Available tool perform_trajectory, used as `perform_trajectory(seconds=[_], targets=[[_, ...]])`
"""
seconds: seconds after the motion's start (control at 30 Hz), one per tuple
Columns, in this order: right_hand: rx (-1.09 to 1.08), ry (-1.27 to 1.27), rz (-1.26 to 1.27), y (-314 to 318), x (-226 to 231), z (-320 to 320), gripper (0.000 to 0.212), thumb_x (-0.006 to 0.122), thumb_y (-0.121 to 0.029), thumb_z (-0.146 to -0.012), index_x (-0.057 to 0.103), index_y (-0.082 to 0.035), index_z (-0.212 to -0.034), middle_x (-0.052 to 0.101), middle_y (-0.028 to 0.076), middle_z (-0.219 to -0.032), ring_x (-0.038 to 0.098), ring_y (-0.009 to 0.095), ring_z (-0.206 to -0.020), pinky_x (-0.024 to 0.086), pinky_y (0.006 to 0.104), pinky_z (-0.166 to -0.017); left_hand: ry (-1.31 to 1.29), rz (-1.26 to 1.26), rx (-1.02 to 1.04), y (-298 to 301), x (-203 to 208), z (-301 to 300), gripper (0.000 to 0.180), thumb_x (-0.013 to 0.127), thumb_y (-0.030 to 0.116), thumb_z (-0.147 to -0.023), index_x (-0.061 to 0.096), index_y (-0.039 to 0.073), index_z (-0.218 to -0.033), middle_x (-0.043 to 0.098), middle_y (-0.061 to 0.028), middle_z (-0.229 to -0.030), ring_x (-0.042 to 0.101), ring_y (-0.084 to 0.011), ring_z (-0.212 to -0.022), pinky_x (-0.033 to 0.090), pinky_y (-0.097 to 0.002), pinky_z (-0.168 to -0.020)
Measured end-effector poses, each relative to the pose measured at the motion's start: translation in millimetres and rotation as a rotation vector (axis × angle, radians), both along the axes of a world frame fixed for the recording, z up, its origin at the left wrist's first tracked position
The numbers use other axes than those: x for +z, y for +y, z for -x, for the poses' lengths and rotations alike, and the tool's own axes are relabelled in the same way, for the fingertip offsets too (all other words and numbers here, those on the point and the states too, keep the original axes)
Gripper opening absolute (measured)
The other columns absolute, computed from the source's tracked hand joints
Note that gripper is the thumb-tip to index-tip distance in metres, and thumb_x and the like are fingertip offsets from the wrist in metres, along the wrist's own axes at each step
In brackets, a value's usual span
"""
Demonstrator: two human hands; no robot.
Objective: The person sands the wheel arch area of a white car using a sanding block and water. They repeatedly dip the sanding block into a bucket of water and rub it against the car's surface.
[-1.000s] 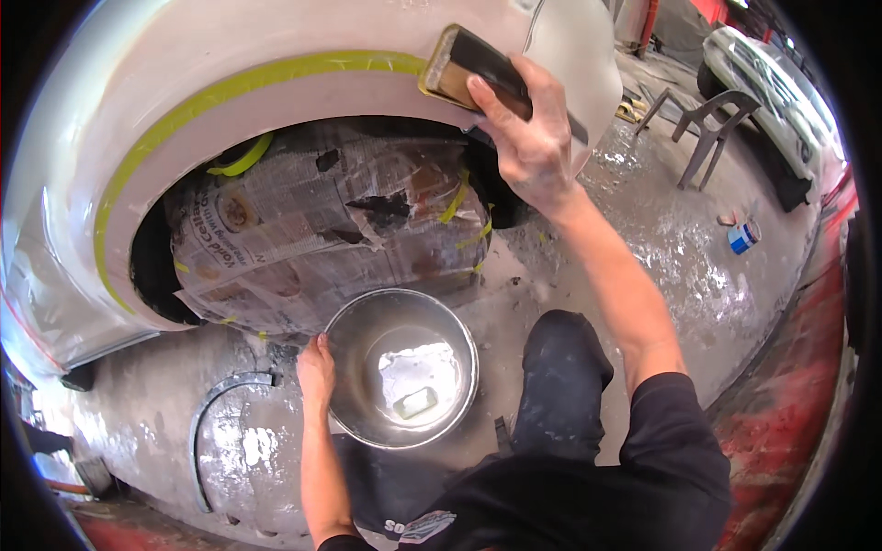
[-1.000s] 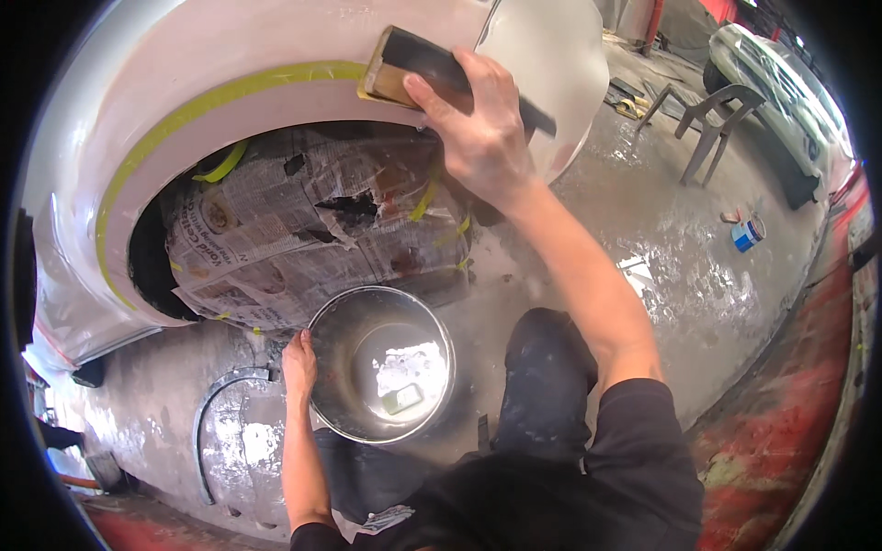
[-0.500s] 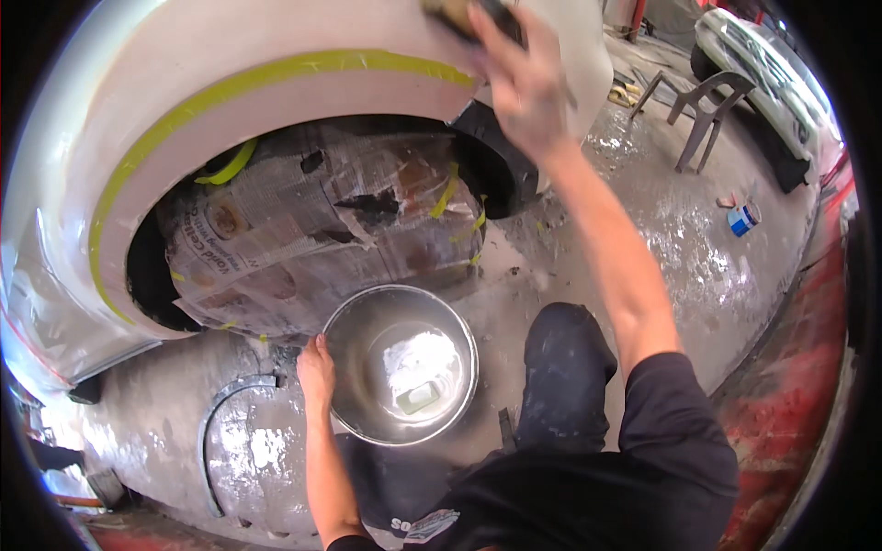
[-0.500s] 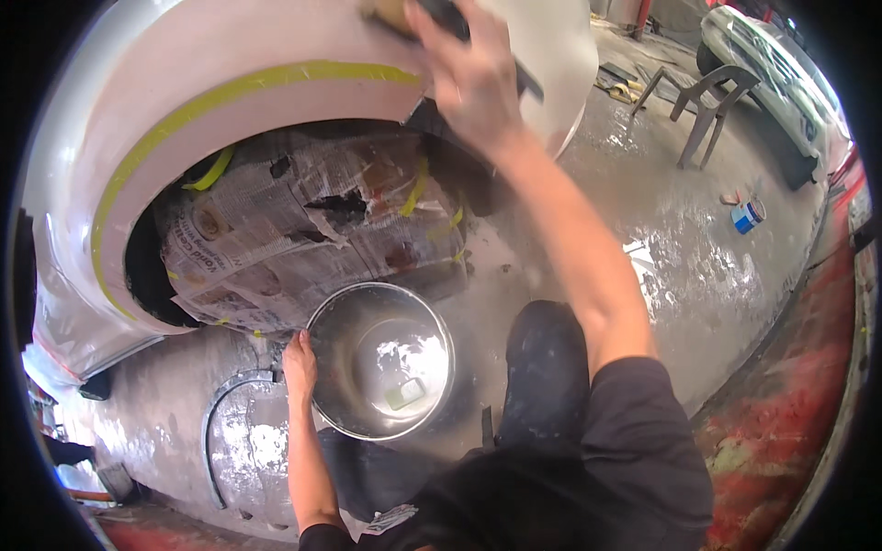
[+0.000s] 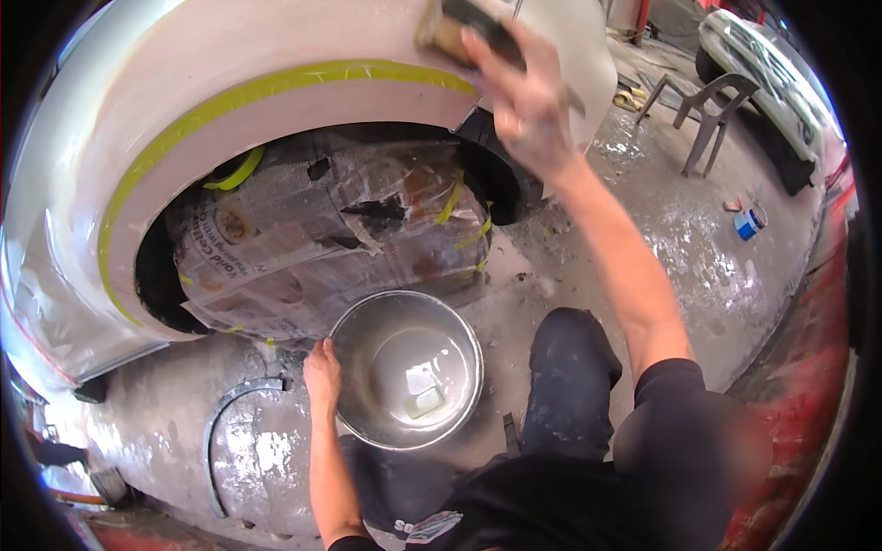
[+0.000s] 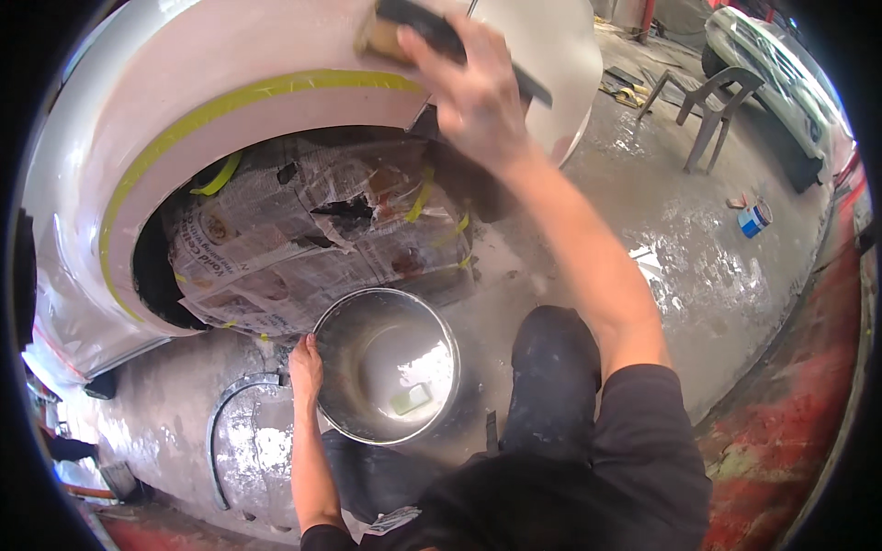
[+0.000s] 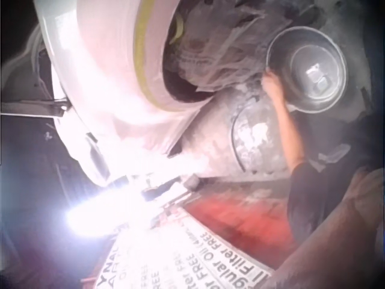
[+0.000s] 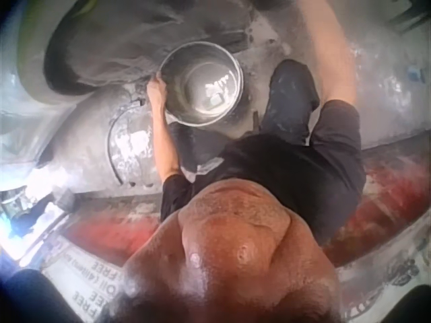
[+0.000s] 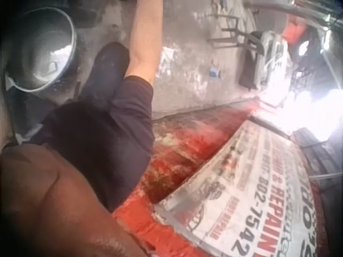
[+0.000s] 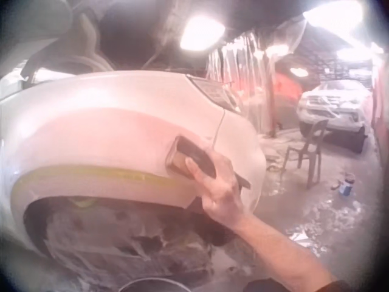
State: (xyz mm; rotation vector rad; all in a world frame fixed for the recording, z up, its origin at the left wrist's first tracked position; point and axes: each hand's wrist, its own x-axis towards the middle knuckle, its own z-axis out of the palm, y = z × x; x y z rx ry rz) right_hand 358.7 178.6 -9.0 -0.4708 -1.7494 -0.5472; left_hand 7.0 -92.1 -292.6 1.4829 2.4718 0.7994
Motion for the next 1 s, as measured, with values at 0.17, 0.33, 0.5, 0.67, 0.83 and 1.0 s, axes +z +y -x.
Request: perform_trajectory(seconds=[0.17,0.33,0.5,0.67,0.83,1.0], targets=[[0.023,-0.010,-0.034,-12,-11,6,0.054,0.074,0.002,-0.079,0.074,-0.017,-0.130,0.056,0.022,-0.139,0.057,0.041,-0.125,0.049,0.0454,-0.105,0.025,-0.007,-0.007,1,3,-3,0.048,0.043,0.035,-0.109,0.070,-0.004,-0.112,0.070,-0.0321,-0.096,0.066,-0.0518,-0.094,0.051,-0.0572,-0.082],[-0.007,-0.046,-0.052,-4,35,27,0.050,0.074,-0.001,-0.080,0.075,-0.016,-0.128,0.058,0.023,-0.136,0.059,0.040,-0.120,0.052,0.0453,-0.099,0.027,0.019,0.005,-3,-4,0,0.047,0.043,0.035,-0.109,0.070,-0.004,-0.111,0.070,-0.0320,-0.097,0.066,-0.0517,-0.093,0.051,-0.0573,-0.082],[0.074,-0.037,-0.130,-29,-7,33,0.048,0.072,-0.001,-0.081,0.077,-0.021,-0.124,0.058,0.023,-0.128,0.057,0.040,-0.115,0.049,0.0461,-0.098,0.003,0.044,-0.003,-2,3,-3,0.047,0.043,0.035,-0.109,0.070,-0.003,-0.110,0.070,-0.0315,-0.098,0.066,-0.0515,-0.095,0.051,-0.0579,-0.082],[0.041,-0.068,0.018,-16,48,53,0.057,0.069,0.002,-0.073,0.075,-0.019,-0.125,0.059,0.020,-0.129,0.058,0.038,-0.110,0.049,0.0469,-0.093,0.013,0.045,0.014,-2,3,-4,0.045,0.043,0.036,-0.109,0.069,-0.001,-0.112,0.071,-0.0307,-0.097,0.066,-0.0515,-0.095,0.051,-0.0580,-0.083],[0.080,-0.054,-0.171,-27,6,46,0.055,0.071,0.002,-0.075,0.075,-0.019,-0.126,0.058,0.022,-0.132,0.056,0.042,-0.117,0.048,0.0495,-0.095,-0.004,0.067,0.023,-1,5,-4,0.046,0.043,0.037,-0.109,0.070,0.000,-0.112,0.071,-0.0303,-0.097,0.067,-0.0511,-0.095,0.050,-0.0579,-0.083],[0.053,-0.037,-0.120,-18,59,60,0.057,0.073,-0.001,-0.080,0.069,-0.014,-0.135,0.056,0.024,-0.139,0.056,0.045,-0.122,0.043,0.0543,-0.106,-0.010,0.047,0.020,-3,6,-4,0.047,0.044,0.038,-0.108,0.070,-0.001,-0.110,0.071,-0.0304,-0.098,0.066,-0.0512,-0.096,0.051,-0.0577,-0.083]])
